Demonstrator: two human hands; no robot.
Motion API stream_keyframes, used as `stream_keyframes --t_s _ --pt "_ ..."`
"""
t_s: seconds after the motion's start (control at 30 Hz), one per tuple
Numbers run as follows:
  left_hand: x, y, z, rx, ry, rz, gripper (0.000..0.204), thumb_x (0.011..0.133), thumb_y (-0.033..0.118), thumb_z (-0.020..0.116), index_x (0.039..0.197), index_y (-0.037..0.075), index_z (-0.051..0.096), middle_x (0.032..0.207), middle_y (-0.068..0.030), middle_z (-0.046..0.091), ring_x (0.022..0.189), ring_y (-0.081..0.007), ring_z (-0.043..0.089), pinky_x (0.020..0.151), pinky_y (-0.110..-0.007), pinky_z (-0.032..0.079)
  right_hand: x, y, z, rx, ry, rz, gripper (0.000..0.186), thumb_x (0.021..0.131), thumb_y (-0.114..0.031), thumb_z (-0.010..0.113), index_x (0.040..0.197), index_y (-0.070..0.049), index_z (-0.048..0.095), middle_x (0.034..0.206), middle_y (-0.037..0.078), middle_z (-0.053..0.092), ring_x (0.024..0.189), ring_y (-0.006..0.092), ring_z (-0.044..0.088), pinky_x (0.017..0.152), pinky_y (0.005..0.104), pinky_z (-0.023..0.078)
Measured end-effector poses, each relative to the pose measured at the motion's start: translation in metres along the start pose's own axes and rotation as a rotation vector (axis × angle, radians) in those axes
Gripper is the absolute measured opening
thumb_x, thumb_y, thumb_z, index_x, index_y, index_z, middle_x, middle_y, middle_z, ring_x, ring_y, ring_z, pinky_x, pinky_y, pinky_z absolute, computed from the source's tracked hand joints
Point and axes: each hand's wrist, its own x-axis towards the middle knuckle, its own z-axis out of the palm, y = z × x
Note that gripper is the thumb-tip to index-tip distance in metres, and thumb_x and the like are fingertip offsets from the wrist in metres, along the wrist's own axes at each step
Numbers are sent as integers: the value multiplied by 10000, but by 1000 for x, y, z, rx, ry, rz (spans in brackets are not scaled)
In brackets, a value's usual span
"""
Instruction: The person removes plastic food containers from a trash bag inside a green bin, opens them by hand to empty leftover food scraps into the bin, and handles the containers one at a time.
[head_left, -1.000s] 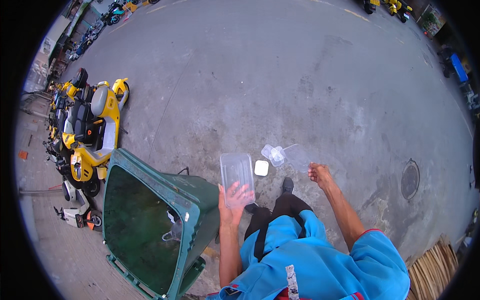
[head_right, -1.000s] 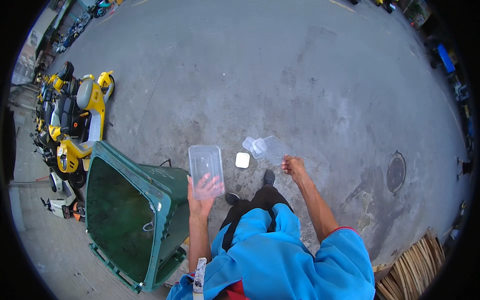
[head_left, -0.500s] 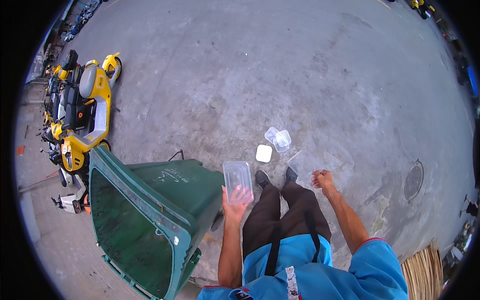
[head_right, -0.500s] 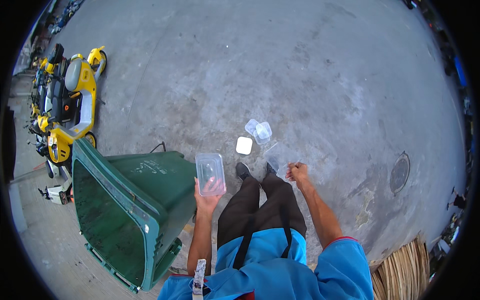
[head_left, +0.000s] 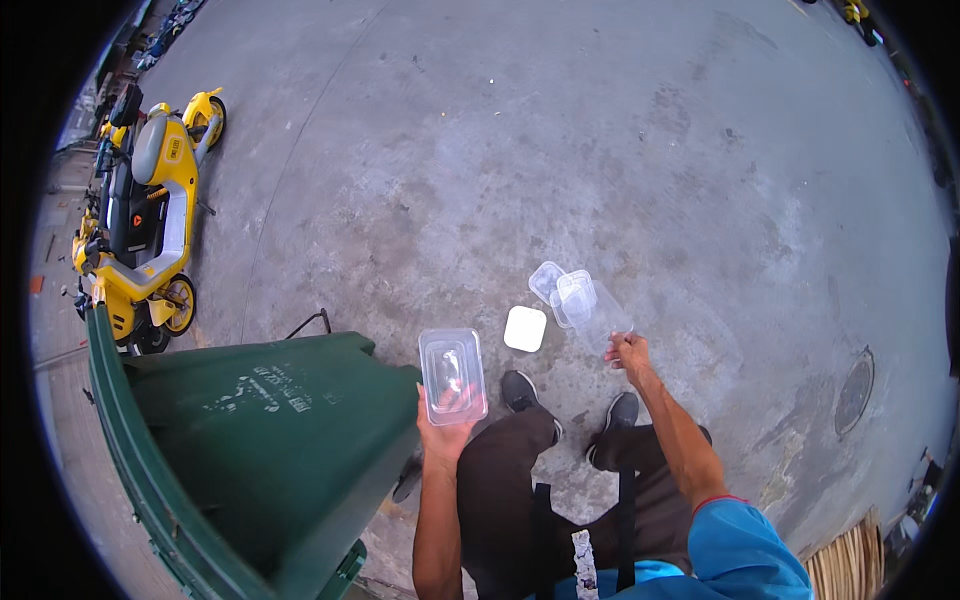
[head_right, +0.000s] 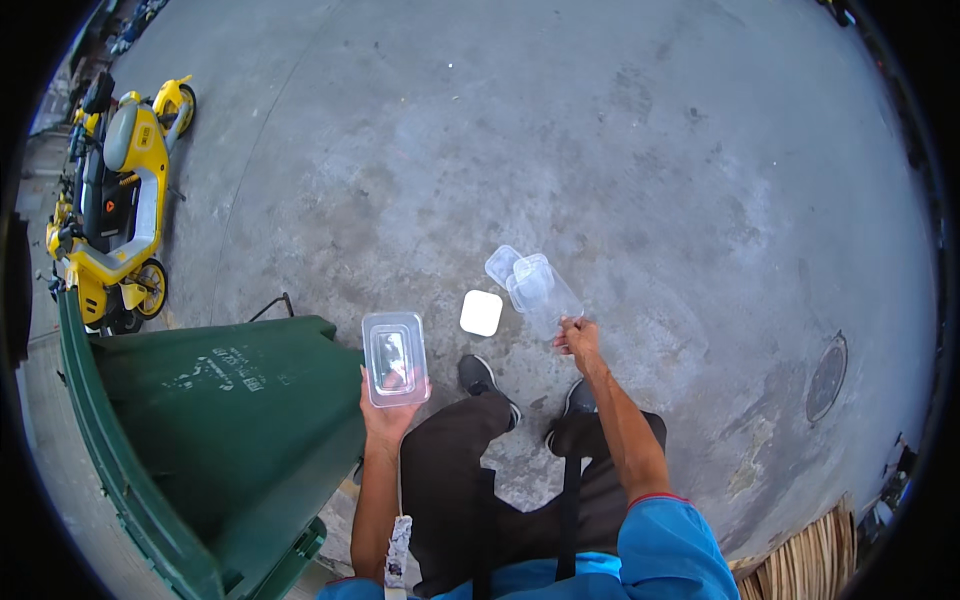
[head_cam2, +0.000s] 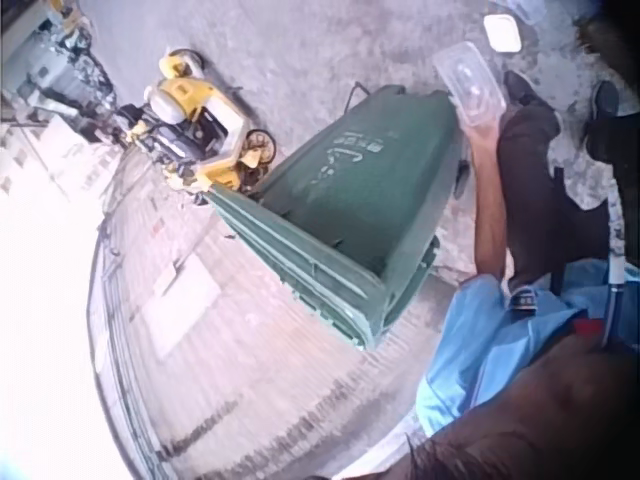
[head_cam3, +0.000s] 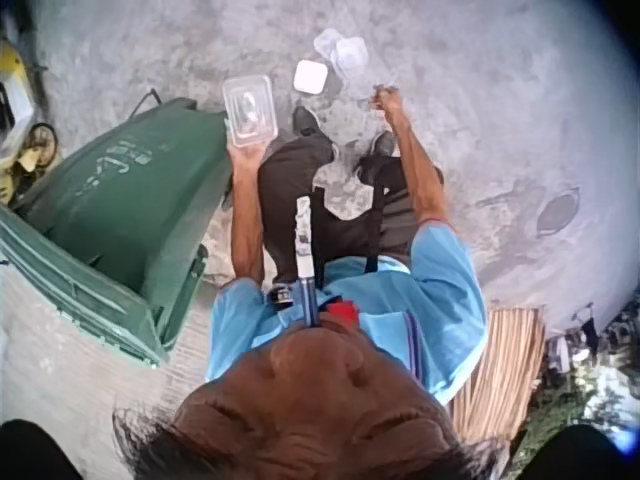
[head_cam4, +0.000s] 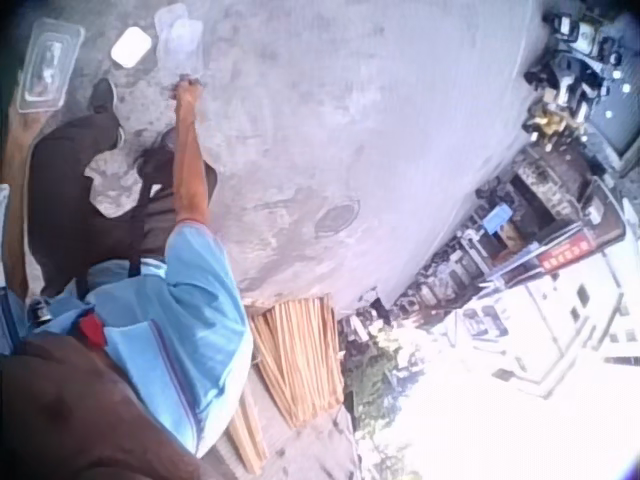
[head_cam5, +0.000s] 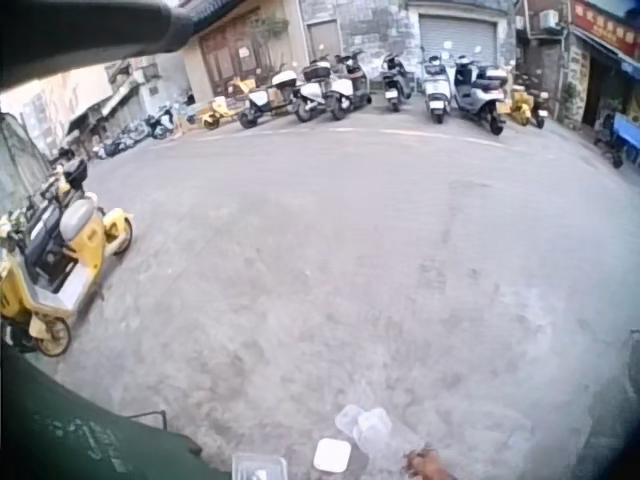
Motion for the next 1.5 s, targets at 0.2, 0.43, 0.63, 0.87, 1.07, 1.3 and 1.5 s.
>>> stream_keyframes --t_s 0.2,0.43,0.63,0.87,1.07,1.3,1.5 --pt "112 -7 -62 109 -16 -30 779 922 644 471 1299 -37 478 1368 -319 426 1223 -484 472 1017 -603 410 125 91 27 92 -24 28 287 918 -346 661 970 -65 641 779 67 672 611 168 674 474 291 485" --pt "200 -52 -141 119 -25 -110 778 935 644 446 1302 -39 501 1387 -310 419 1217 -516 473 1022 -588 412 178 131 44 -240 -11 207 443 901 -379 671 907 63 636 818 143 700 631 191 701 463 323 530" --pt "238 -90 -168 130 0 -200 757 935 656 431 1300 -1 524 1350 -284 482 1198 -491 509 1013 -611 410 233 128 21 -844 509 -411 568 754 -483 746 997 23 657 789 188 714 781 367 701 689 465 540" --pt "256 -109 -198 84 -36 -298 746 943 650 411 1271 -8 538 1334 -285 497 1208 -486 497 996 -609 418 242 65 78 -574 115 -631 342 807 -321 725 885 10 691 711 118 686 621 240 662 567 379 522" --pt "264 -127 -179 45 -91 -303 649 968 576 429 1341 46 470 1360 -254 465 1231 -487 462 1023 -638 378 209 76 137 -565 -506 -501 272 881 -239 663 962 16 712 728 100 686 581 160 638 545 331 509" --pt "264 -106 -212 -4 -6 -89 747 908 631 525 1285 -13 500 1338 -277 460 1227 -476 475 1016 -597 411 225 69 151 -1247 -170 -639 219 798 -228 657 942 -93 752 860 152 724 842 355 694 747 462 538" --pt "263 -112 -243 34 117 -20 785 894 683 486 1273 -4 520 1377 -275 438 1219 -477 485 990 -606 425 236 67 154 -1313 -441 -574 229 798 -224 648 966 -112 755 954 158 720 926 332 688 800 444 531"
